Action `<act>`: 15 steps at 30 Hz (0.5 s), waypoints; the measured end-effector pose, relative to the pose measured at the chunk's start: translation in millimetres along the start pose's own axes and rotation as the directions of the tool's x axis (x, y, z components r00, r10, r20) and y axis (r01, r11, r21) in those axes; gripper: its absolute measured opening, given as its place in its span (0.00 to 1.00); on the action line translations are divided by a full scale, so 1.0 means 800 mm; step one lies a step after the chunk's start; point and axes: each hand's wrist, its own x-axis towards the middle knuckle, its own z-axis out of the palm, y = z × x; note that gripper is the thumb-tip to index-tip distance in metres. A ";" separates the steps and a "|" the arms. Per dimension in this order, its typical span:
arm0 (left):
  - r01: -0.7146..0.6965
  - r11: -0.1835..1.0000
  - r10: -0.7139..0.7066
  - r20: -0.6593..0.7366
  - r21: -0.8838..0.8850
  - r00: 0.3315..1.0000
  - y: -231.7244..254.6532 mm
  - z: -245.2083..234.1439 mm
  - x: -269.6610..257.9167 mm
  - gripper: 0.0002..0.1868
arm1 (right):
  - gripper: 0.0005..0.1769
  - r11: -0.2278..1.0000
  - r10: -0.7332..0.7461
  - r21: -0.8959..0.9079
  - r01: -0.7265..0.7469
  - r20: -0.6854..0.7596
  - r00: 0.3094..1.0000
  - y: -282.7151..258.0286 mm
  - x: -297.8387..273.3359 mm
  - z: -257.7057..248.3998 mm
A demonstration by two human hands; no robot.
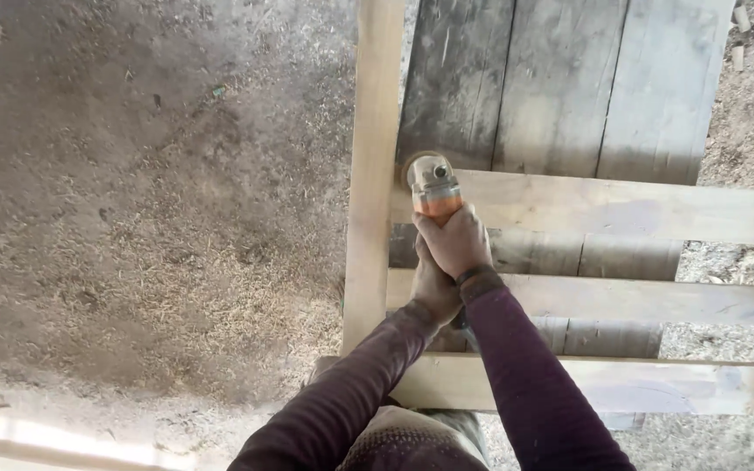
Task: Using an angle grinder to sand a wooden frame.
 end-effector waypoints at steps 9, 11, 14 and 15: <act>0.080 0.994 -0.078 0.028 -0.080 0.997 0.024 -0.019 0.028 0.65 | 0.37 1.000 -0.025 -0.006 0.025 -0.004 1.000 -0.015 0.029 0.001; 0.105 0.992 -0.102 0.034 -0.077 0.994 0.024 -0.023 0.031 0.66 | 0.37 0.999 -0.034 -0.011 0.033 -0.006 0.999 -0.016 0.031 0.004; 0.132 0.989 -0.130 0.035 -0.068 0.991 0.024 -0.026 0.025 0.66 | 0.36 1.000 -0.010 0.024 0.010 0.033 0.999 -0.019 0.022 0.004; 0.149 0.987 -0.147 0.042 -0.064 0.988 0.027 -0.028 0.022 0.64 | 0.36 1.000 0.002 0.018 -0.003 0.031 1.000 -0.020 0.021 0.005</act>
